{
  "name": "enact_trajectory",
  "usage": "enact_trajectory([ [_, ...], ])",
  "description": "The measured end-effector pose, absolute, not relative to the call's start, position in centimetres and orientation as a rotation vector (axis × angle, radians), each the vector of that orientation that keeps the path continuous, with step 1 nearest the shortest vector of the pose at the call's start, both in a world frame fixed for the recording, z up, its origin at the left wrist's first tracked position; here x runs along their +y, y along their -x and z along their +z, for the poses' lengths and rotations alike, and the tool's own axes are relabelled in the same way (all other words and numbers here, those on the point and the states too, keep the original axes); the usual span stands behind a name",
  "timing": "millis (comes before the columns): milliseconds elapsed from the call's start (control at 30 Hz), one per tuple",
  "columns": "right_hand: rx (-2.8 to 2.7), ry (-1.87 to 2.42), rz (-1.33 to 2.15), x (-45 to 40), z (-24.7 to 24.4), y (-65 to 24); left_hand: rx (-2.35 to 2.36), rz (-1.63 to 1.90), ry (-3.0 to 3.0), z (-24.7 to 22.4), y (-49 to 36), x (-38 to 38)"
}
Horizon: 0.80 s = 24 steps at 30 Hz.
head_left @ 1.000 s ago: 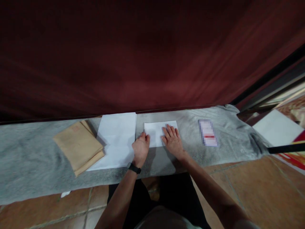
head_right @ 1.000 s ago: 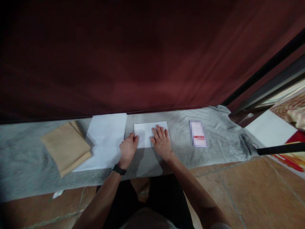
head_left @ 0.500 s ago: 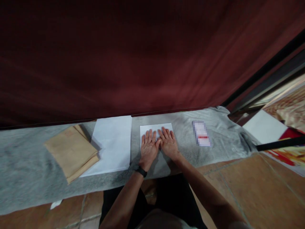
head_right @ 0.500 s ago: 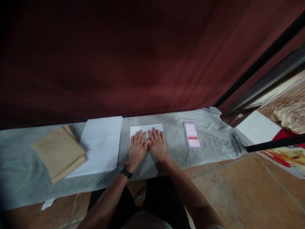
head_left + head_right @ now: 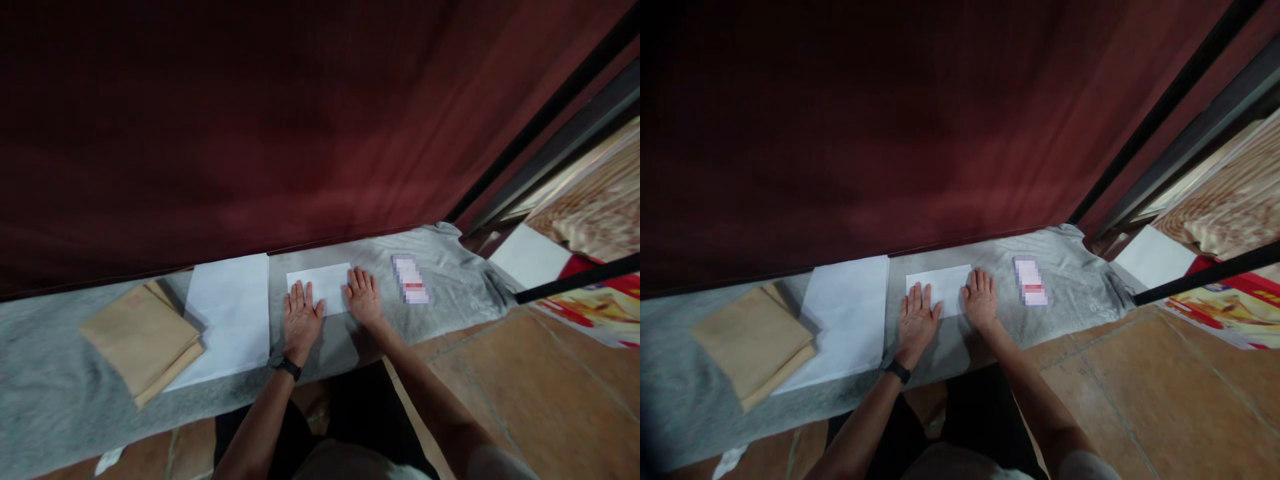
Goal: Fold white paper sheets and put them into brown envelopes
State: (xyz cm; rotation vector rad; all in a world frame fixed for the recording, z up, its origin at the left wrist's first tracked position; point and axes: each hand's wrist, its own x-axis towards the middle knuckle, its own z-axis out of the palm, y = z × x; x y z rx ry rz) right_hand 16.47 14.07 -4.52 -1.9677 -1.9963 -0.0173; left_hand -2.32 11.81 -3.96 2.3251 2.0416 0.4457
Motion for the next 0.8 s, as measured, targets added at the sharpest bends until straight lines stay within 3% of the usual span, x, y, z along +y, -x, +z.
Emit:
enact_trajectory([
  [333, -2.381, 1.47, 0.095, 15.5, -3.4, -8.9, 2.006, 0.32, -2.355, -3.8, 2.7, 11.8],
  [800, -2.291, 1.732, 0.001, 18.1, -3.8, -15.5, 2.036, 0.37, -2.355, -3.1, 2.4, 11.8],
])
